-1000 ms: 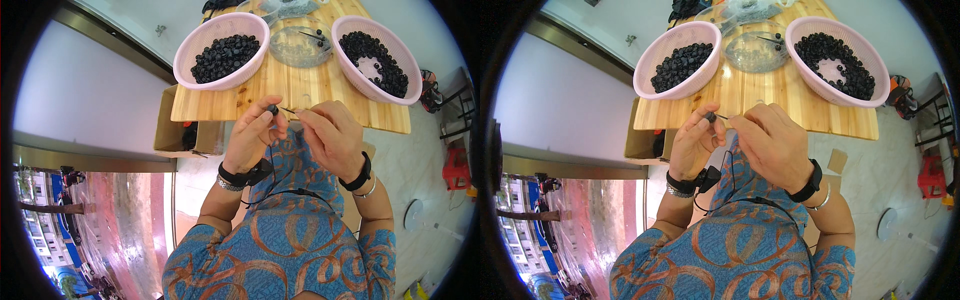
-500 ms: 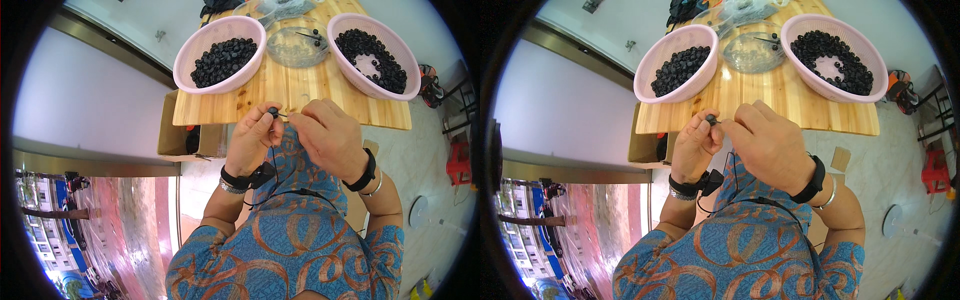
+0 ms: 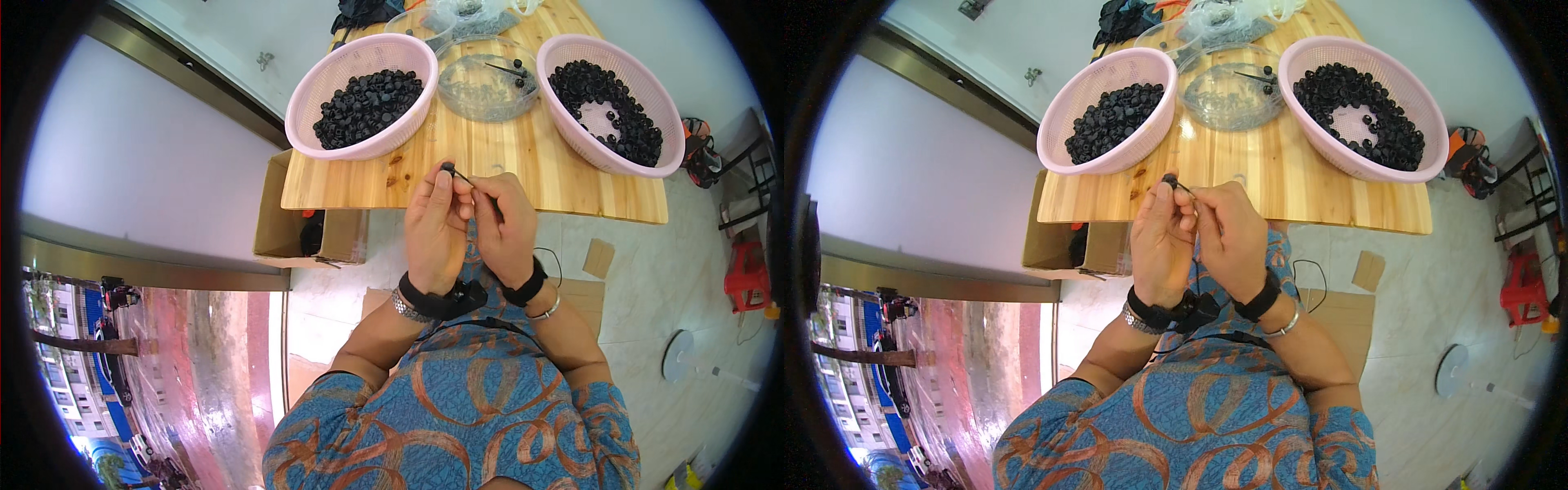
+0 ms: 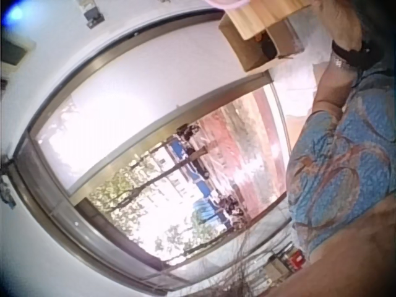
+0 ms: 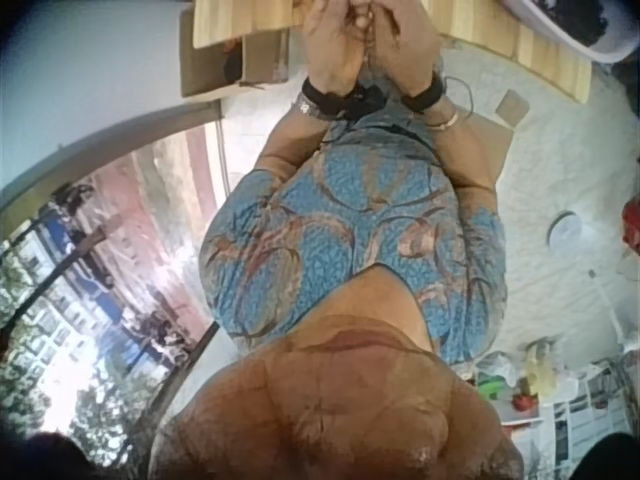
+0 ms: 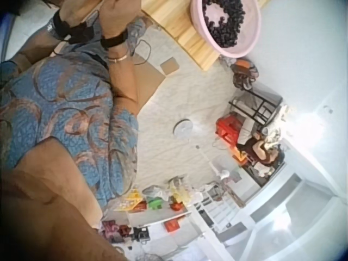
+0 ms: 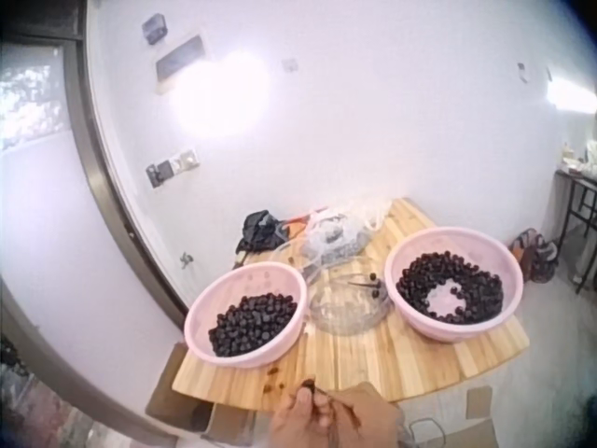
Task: The recorder is assembling small black components by inserting internal pieces or connectors.
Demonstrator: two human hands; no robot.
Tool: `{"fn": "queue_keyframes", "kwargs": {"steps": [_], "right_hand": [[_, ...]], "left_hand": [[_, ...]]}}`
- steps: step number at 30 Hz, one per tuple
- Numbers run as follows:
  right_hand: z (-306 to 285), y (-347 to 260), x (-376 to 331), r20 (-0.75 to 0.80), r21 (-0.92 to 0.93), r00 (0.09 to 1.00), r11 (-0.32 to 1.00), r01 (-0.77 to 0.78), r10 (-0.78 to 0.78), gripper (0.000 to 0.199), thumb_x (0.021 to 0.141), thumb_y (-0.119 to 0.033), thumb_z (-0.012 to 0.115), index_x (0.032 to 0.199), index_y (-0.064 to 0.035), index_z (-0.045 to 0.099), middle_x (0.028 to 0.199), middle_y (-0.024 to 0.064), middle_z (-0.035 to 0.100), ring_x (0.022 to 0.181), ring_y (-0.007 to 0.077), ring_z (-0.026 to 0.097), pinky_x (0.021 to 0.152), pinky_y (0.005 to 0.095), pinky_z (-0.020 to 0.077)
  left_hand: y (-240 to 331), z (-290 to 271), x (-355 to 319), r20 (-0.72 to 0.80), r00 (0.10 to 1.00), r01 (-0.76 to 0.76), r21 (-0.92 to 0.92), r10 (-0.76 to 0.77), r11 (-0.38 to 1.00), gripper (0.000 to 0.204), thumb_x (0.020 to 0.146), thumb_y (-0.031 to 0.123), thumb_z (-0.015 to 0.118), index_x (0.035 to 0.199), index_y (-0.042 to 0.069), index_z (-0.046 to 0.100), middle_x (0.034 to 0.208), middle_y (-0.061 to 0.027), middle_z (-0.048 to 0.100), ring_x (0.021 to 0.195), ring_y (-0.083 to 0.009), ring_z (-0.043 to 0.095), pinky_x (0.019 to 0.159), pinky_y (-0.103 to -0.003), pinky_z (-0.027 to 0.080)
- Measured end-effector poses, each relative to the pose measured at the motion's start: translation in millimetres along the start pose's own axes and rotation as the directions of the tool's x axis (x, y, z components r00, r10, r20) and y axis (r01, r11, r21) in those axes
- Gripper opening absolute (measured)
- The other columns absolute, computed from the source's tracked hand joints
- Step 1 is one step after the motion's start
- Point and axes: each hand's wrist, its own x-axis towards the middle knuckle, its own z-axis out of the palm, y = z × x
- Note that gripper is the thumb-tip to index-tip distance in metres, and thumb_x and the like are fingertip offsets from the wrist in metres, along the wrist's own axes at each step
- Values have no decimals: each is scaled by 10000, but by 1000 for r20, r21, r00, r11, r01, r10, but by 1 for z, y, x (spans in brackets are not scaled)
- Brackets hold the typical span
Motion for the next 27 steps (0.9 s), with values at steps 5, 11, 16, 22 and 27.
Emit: {"fn": "queue_keyframes", "kwargs": {"steps": [5,11,16,22,27], "right_hand": [[1,1,-3,30,389,926,849,-358,377,115,811,26,548,919,7,582,776,97,555,648,161,558,546,240,434],[-31,0,24,135,14,987,996,88,-89,189,736,59,587,909,-16,592,751,97,548,627,218,559,535,274,447],[-33,-8,23,242,-172,970,984,50,-7,375,746,16,565,1114,-52,529,762,85,547,622,234,561,513,310,445],[-19,-13,16,290,-311,956,949,55,39,441,768,4,524,1203,-56,481,770,95,534,633,251,562,542,333,455],[15,16,6,19,-65,997,995,-69,70,438,759,38,516,1192,-30,507,739,108,523,629,261,553,543,334,452]], "left_hand": [[5,-5,9,6,990,144,32,-144,989,241,924,193,481,1087,15,495,792,-24,553,697,-86,497,593,-203,412],[18,-8,9,68,980,176,151,-188,973,197,908,165,511,1047,26,528,843,-37,600,738,-87,540,598,-195,416],[12,-10,9,36,994,94,276,-108,957,183,880,96,545,1042,11,535,864,-49,610,771,-88,560,611,-196,429],[-16,-6,13,-7,974,-206,383,226,901,178,872,41,540,1042,-12,533,890,-61,602,758,-95,563,629,-202,462],[-30,-6,30,-29,942,-286,455,335,844,192,882,43,525,1064,-16,524,908,-60,593,776,-98,560,647,-209,471]]}}
